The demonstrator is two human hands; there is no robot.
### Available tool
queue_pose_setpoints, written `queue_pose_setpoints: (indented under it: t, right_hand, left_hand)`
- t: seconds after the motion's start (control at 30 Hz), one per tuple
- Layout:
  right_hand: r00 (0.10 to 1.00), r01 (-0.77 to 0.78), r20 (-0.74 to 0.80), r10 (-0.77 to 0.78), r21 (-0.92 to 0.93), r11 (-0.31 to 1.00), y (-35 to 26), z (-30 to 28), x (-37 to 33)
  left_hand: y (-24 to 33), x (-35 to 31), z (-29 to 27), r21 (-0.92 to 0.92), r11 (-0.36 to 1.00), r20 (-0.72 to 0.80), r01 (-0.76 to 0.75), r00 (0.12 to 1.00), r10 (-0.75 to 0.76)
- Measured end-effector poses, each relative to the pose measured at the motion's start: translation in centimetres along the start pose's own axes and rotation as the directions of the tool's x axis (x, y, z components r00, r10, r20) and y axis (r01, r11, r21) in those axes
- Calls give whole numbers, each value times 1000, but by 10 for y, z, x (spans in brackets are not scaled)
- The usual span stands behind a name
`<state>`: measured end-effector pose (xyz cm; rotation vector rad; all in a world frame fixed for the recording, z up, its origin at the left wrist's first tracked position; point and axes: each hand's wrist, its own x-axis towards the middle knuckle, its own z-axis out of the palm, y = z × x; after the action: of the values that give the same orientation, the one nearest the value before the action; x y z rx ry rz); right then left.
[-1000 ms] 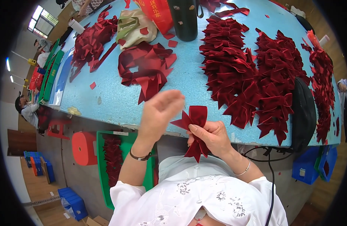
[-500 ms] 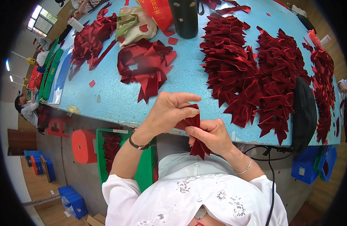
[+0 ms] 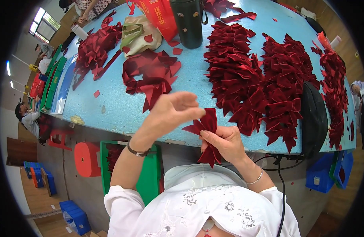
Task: Assembling fabric bows by hand at a factory workstation.
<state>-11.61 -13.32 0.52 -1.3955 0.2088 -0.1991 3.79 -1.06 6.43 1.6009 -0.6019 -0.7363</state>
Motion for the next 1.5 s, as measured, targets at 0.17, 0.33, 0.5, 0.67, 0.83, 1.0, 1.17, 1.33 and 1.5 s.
queue_pose_setpoints:
  t: [0.17, 0.33, 0.5, 0.67, 0.83, 1.0, 1.17, 1.33, 1.5]
  right_hand:
    - [1000, -26, -5, 26, 31, 999, -4, 5, -4]
    - [1000, -21, -5, 21, -15, 1000, -2, 0, -4]
    - [998, -59, 13, 58, 48, 997, 5, -6, 6]
    - [983, -182, 15, 181, 31, 983, 6, -4, 20]
    - [971, -235, -11, 239, -227, 945, -5, 3, 27]
    - [974, -200, 7, 224, -429, 881, -12, 1, 32]
    - [991, 134, 108, -80, -801, 584, -16, -8, 30]
    - [927, 245, -43, -372, -682, 689, -7, -9, 56]
    - [870, 464, 198, -451, -637, 615, 12, -2, 74]
  left_hand:
    - [0, -7, 12, 166, 986, 213, 4, 976, -40]
    - [-12, -9, 19, -29, 999, 160, -46, 986, 50]
    - [-24, 3, 20, 26, 991, 121, -134, 984, 130]
    - [-43, 21, 3, 95, 987, 128, -127, 985, 114]
    - [-55, 29, -8, 318, 939, -32, -131, 988, 148]
    - [-59, 26, -7, 557, 755, -135, -345, 860, 493]
    - [-64, -4, -3, 730, 487, 79, -480, 767, 637]
    - [-70, -15, 11, 748, 414, 192, -519, 766, 614]
    - [-85, -21, 14, 799, 359, 210, -482, 784, 585]
